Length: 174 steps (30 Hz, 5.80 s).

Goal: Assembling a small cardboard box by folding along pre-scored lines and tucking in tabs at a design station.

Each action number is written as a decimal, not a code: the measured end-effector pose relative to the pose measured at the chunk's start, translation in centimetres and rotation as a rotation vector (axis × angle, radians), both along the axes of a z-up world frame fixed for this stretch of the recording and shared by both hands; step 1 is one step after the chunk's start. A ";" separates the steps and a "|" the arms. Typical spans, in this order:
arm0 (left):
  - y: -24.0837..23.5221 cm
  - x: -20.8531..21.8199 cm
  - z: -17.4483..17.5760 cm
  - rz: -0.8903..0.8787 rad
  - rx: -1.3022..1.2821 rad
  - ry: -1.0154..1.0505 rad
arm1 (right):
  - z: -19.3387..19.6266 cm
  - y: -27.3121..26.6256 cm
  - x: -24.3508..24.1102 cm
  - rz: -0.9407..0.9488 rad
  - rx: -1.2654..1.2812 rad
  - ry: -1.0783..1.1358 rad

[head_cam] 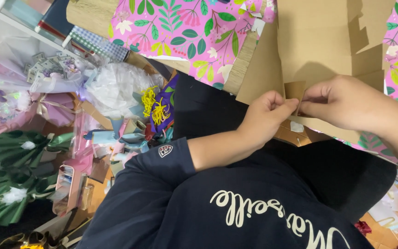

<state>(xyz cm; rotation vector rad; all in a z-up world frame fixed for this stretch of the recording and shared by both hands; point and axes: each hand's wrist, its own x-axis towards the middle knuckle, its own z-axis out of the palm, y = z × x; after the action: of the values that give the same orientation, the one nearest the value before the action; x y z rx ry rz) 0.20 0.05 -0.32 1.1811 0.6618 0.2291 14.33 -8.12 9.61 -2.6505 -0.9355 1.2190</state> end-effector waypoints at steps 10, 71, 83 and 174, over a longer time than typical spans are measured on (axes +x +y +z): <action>0.8 0.0 0.1 -0.112 0.102 0.042 | -2.7 -0.6 1.3 0.059 0.025 -0.033; 11.6 5.8 3.9 -1.054 1.379 -0.779 | -4.4 0.1 3.6 -0.076 0.172 0.434; 10.6 6.1 3.7 -0.830 1.534 -0.976 | -5.7 0.4 4.3 0.083 0.017 0.399; 5.2 8.6 13.3 -0.811 0.636 0.402 | -9.5 -10.9 -4.5 -1.017 1.147 0.142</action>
<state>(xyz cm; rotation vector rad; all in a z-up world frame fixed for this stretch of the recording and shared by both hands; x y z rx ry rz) 8.80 5.24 12.99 2.0415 0.4049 -0.5374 9.81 -19.05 0.08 -1.6070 -0.0568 0.3709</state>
